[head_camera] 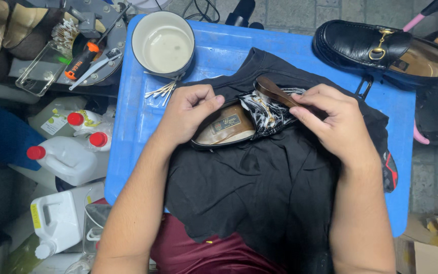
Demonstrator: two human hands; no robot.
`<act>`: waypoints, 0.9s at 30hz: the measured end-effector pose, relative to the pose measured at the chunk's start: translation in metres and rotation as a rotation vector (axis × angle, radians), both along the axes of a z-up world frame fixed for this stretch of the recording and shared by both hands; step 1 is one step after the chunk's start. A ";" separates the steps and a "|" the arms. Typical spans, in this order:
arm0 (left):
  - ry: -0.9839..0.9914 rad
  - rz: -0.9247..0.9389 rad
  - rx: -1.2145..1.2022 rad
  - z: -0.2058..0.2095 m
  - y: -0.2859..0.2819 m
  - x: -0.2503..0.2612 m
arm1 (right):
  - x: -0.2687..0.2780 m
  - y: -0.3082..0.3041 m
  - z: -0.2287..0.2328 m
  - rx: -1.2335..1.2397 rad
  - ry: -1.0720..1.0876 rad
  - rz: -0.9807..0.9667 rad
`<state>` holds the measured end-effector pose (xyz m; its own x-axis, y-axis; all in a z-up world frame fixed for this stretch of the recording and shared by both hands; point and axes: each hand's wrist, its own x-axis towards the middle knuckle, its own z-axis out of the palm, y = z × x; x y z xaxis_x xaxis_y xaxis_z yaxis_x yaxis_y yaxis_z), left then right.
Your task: The person scrubs a black leather loafer with a wooden brush and a white cleaning paste, working the sole, upper, and interior. They wipe the shoe with a black cloth, adjust the metal chain detail, and continue scrubbing the exterior and interior surfaces.
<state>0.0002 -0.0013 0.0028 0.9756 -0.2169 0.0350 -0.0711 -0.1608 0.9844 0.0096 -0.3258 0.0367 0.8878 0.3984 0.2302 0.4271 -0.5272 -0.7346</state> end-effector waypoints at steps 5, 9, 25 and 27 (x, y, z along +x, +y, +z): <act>0.000 -0.001 0.003 0.000 0.001 -0.001 | -0.004 -0.026 0.022 0.002 0.295 0.003; 0.001 -0.007 -0.001 0.000 0.001 0.000 | -0.003 -0.040 0.035 -0.055 0.377 0.016; -0.013 0.014 0.034 0.002 -0.001 0.002 | -0.009 0.044 0.023 -0.059 -0.108 -0.025; -0.035 0.000 0.020 0.000 0.000 -0.001 | -0.011 0.046 0.019 -0.060 -0.102 0.021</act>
<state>-0.0005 -0.0009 0.0033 0.9739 -0.2175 0.0651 -0.1057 -0.1801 0.9779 -0.0010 -0.2801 0.0559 0.8524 0.4324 0.2941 0.5093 -0.5588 -0.6545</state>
